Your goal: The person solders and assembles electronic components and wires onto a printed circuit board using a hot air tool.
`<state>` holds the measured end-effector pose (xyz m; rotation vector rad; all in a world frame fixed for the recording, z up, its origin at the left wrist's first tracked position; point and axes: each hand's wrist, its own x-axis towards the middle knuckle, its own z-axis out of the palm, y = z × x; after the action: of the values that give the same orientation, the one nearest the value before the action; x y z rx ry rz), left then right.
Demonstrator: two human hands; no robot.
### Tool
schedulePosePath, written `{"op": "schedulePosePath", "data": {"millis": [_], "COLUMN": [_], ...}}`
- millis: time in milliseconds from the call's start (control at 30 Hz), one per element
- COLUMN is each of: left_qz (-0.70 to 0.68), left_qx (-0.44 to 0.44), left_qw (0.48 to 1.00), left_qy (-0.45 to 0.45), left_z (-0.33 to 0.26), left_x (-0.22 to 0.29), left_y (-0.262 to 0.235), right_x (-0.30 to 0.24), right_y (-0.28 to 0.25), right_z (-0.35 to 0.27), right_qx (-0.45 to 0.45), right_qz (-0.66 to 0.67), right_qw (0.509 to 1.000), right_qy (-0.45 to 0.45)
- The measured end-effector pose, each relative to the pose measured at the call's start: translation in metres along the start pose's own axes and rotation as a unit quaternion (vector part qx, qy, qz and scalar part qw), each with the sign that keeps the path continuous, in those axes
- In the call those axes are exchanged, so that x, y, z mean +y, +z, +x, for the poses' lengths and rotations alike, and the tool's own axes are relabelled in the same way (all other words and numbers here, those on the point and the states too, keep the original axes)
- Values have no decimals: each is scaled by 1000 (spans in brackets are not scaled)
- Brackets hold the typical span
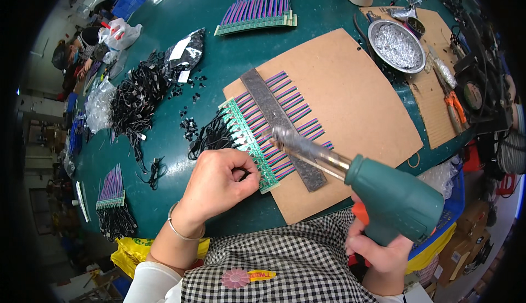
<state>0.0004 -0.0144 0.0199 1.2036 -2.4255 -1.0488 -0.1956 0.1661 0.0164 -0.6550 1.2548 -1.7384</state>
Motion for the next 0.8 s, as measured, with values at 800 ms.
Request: {"op": "schedulePosePath", "data": {"millis": [800], "left_qz": [-26], "left_qx": [-48], "left_qw": [998], "left_qy": [-37], "left_z": [7], "left_x": [-2], "left_y": [-2], "right_x": [5], "right_y": [-35], "right_z": [-13], "right_qx": [-99], "right_qz": [-104], "right_qw": [982], "right_qy": [119]}}
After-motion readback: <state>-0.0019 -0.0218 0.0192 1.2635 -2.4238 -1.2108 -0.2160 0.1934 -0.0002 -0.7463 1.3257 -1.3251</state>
